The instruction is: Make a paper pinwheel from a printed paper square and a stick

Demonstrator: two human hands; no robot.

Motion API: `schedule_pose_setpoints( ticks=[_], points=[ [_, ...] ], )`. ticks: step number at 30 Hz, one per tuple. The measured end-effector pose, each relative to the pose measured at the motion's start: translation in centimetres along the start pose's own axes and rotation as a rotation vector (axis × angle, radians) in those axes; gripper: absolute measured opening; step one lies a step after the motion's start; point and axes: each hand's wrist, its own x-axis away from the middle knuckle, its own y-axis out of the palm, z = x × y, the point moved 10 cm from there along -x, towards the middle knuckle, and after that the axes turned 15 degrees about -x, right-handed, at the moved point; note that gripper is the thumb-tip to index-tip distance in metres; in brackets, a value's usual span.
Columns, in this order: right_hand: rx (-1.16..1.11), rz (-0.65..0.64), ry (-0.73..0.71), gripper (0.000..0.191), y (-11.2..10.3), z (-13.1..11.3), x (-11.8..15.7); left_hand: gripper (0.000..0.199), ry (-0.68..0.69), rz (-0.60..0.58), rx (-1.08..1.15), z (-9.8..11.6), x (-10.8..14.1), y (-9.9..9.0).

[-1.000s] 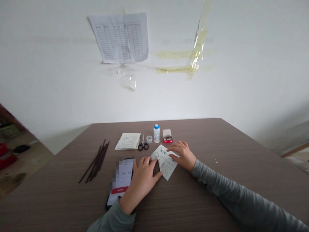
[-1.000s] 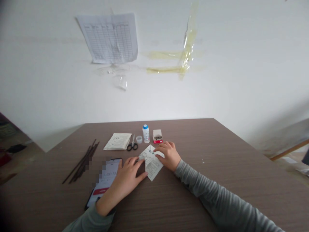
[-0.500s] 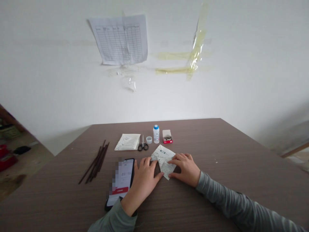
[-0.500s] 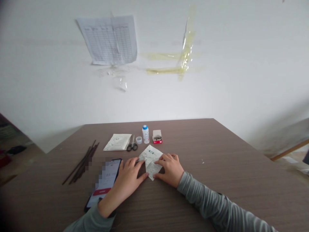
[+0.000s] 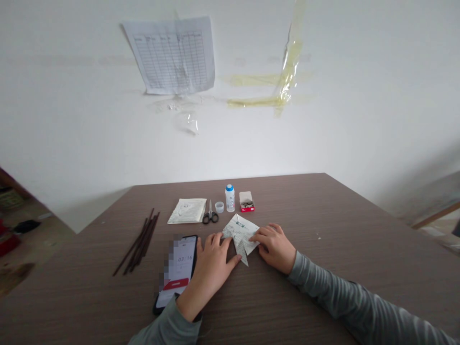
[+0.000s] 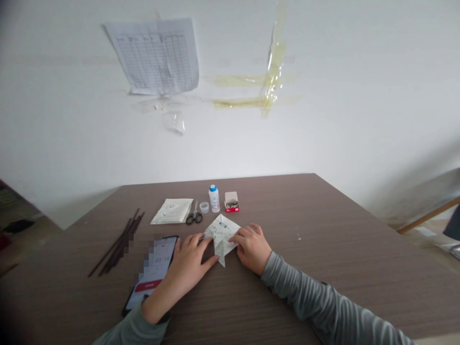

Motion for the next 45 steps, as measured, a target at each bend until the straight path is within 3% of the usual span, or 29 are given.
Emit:
schedule_pose_setpoints(
  ticks=[8, 13, 17, 21, 26, 45],
  points=[
    [0.000, 0.021, -0.022, 0.030, 0.1, 0.2, 0.0, 0.058, 0.008, 0.037, 0.037, -0.3, -0.2, 0.6],
    [0.039, 0.047, 0.013, 0.029, 1.0, 0.7, 0.0, 0.051, 0.029, 0.142, 0.016, -0.2, -0.3, 1.4],
    [0.031, 0.017, 0.067, 0.027, 1.2, 0.5, -0.2, 0.057, -0.009, 0.197, 0.041, -0.1, -0.5, 1.6],
    [-0.051, -0.029, 0.070, 0.027, 0.4, -0.2, -0.2, 0.066, 0.023, 0.152, 0.078, 0.8, -0.6, 1.6],
    [-0.124, 0.054, 0.112, 0.032, -0.6, 0.0, -0.4, 0.068, 0.041, 0.084, 0.080, 1.2, -0.7, 1.6],
    [-0.001, 0.058, 0.045, 0.027, -0.3, -0.4, 0.3, 0.069, 0.032, 0.083, 0.036, 1.5, -0.7, 1.0]
  ],
)
